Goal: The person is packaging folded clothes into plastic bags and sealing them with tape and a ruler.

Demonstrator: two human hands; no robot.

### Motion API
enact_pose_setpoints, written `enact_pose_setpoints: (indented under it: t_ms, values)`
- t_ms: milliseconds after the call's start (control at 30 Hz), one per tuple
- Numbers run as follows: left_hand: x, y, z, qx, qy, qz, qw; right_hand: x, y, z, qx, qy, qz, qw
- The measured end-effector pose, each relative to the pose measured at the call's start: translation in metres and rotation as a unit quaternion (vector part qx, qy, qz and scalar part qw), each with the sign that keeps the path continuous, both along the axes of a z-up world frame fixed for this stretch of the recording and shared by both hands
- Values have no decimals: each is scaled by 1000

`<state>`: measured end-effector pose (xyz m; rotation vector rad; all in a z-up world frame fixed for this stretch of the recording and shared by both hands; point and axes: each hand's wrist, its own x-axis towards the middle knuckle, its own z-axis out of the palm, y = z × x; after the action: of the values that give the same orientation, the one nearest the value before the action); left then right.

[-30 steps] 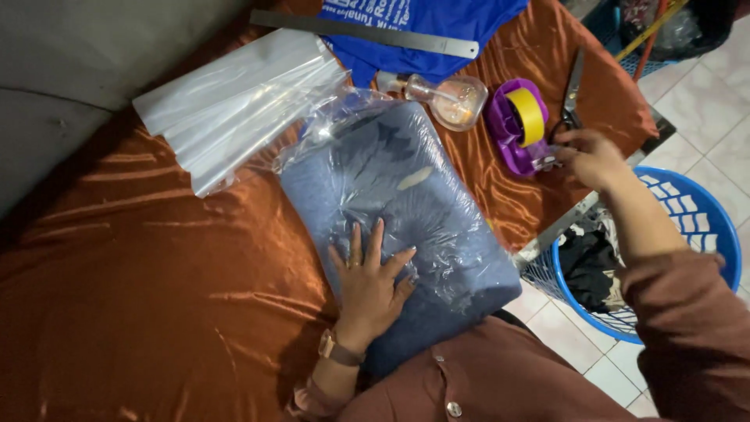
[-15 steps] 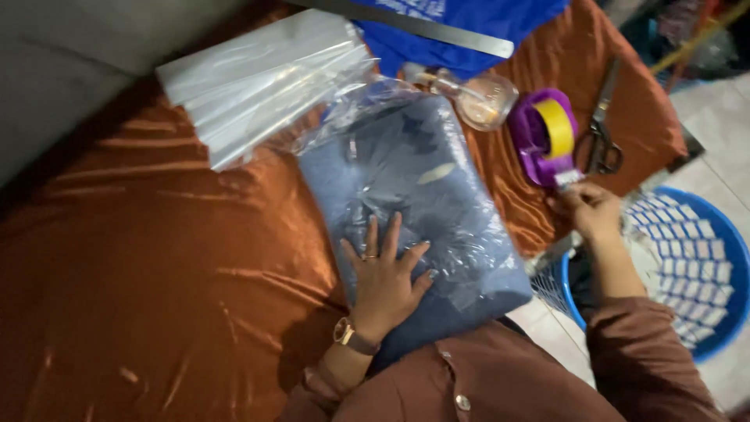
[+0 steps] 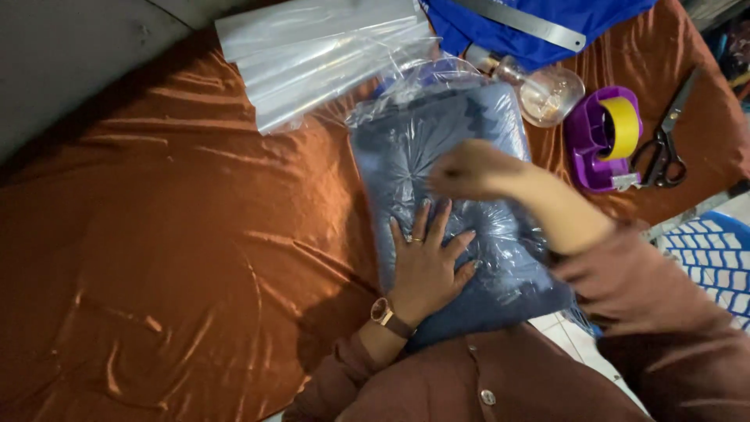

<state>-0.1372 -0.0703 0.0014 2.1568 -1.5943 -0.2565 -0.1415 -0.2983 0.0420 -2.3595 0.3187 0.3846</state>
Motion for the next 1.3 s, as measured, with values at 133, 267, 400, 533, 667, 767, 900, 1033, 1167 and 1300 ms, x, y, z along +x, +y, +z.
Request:
enact_pose_setpoints:
  t_ms: [133,267,400,533,667,767,900,1033,1167,1300]
  values:
    - [0,0,2,8,-4,3,1000,50,26,-10,68,18,-10,997]
    - [0,0,4,13,6,7,1000,61,43,0,-137,67,-43,987]
    - [-2,-3,-1,18,-6,13,1000,61,47,9,-227,142,-47,962]
    - [-2,-3,-1,13,-3,18,1000,57,48,5,-247,126,-34,960]
    - [0,-3,-3,11,-21,11,1000,53,51,3,-289,127,-40,948]
    - [1,-3,-1,9,-20,8,1000,41,46,24,-299,168,-50,938]
    - [1,1,1,14,-13,6,1000,1,18,27,-316,220,-60,921]
    - [1,8,3,-3,-6,10,1000,-89,-48,12,-315,265,-129,902]
    - [-2,25,12,-47,6,-27,999,-182,-88,-41,-337,49,-349,873]
    - [4,48,11,-130,172,-22,976,-164,-7,-16,-171,-227,-317,905]
